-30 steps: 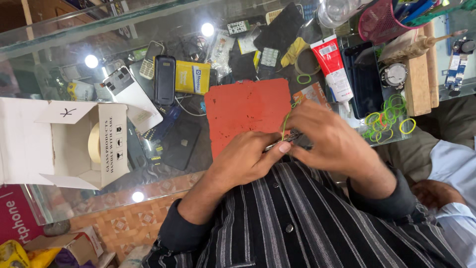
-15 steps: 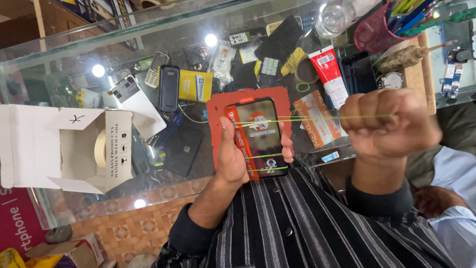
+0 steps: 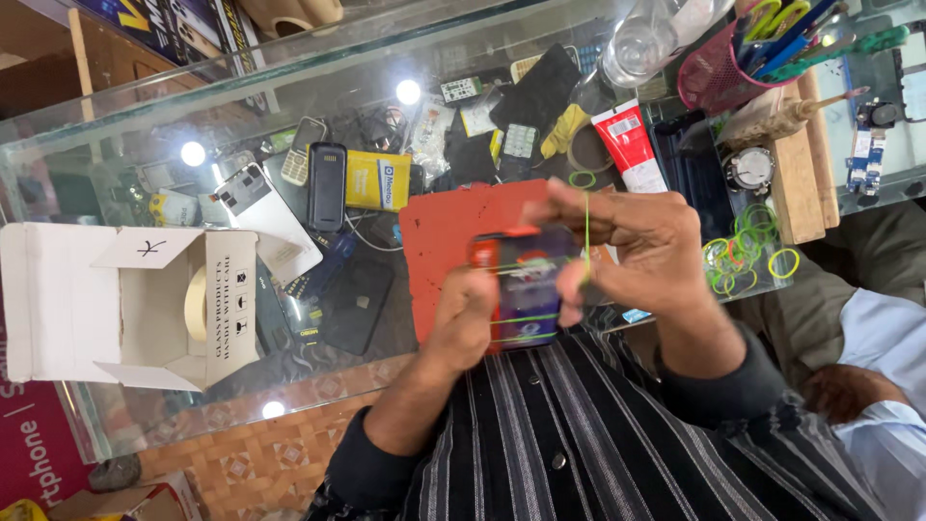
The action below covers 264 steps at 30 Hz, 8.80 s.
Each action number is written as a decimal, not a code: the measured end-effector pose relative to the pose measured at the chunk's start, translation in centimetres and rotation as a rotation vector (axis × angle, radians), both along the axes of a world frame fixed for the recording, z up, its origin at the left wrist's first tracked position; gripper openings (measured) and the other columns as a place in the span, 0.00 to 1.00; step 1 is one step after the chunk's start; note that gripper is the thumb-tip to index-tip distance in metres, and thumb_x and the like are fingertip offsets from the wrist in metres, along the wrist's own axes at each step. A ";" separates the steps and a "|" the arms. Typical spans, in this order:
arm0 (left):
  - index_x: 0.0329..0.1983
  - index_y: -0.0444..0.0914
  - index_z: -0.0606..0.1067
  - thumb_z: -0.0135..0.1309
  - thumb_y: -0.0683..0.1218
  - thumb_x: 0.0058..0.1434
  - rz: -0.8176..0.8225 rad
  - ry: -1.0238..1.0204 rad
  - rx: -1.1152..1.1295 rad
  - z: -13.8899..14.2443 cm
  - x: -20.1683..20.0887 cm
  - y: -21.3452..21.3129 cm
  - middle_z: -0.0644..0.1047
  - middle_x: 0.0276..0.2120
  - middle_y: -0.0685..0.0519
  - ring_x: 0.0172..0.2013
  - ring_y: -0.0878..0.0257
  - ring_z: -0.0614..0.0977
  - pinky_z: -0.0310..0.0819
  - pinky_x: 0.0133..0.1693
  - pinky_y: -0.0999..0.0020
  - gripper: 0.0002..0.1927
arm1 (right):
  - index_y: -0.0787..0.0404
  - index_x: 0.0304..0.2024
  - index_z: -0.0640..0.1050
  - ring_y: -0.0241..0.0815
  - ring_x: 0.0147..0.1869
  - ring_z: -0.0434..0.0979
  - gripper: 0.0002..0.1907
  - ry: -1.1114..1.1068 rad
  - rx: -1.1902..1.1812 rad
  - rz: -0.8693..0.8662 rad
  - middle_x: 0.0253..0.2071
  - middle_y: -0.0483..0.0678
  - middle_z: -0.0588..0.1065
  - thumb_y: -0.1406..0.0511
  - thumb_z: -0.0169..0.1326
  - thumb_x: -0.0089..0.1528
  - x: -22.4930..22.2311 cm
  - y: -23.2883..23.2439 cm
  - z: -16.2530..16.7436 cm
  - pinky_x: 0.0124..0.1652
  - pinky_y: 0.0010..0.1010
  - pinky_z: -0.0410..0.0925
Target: The person applies adhesive from a tube around the frame of a disassembled smartphone, then aligns a new green back cover onto the phone body and presses it into place. They then wrap rubber bands around the phone to hold the cover while the adhesive sets, and set the phone on the mat.
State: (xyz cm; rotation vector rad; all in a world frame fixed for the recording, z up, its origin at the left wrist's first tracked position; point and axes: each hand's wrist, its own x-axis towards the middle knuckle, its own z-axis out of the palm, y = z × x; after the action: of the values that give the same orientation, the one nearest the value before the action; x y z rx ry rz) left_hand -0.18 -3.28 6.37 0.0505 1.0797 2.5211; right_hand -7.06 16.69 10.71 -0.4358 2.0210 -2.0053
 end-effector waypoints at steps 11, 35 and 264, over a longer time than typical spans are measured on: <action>0.37 0.30 0.79 0.43 0.60 0.73 -0.499 0.183 -0.792 2.5 -1.6 -2.2 0.81 0.26 0.51 0.28 0.67 0.85 0.79 0.32 0.71 0.29 | 0.65 0.45 0.83 0.36 0.39 0.86 0.16 0.148 0.315 0.563 0.38 0.49 0.83 0.68 0.67 0.55 -1.3 1.1 -1.1 0.39 0.27 0.76; 0.65 0.24 0.67 0.31 0.62 0.75 -0.171 -0.269 0.239 -1.9 -0.2 -1.8 0.79 0.45 0.31 0.42 0.44 0.86 0.84 0.47 0.53 0.37 | 0.69 0.37 0.76 0.59 0.58 0.77 0.09 0.897 0.548 -0.247 0.48 0.58 0.72 0.73 0.65 0.61 2.1 -0.6 -1.7 0.54 0.46 0.71; 0.45 0.30 0.78 0.44 0.59 0.72 -0.412 -0.033 -0.563 -0.6 -1.4 -1.2 0.82 0.28 0.49 0.25 0.67 0.85 0.80 0.26 0.74 0.27 | 0.65 0.43 0.79 0.29 0.43 0.77 0.18 -0.150 0.320 0.344 0.38 0.44 0.78 0.69 0.70 0.53 -0.5 1.3 -3.7 0.43 0.24 0.72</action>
State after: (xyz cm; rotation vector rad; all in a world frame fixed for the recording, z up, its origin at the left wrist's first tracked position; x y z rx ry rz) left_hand -1.61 -4.51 5.77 0.0651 1.5437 1.7894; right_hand -7.57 18.01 7.04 -0.5050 1.9690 -1.4418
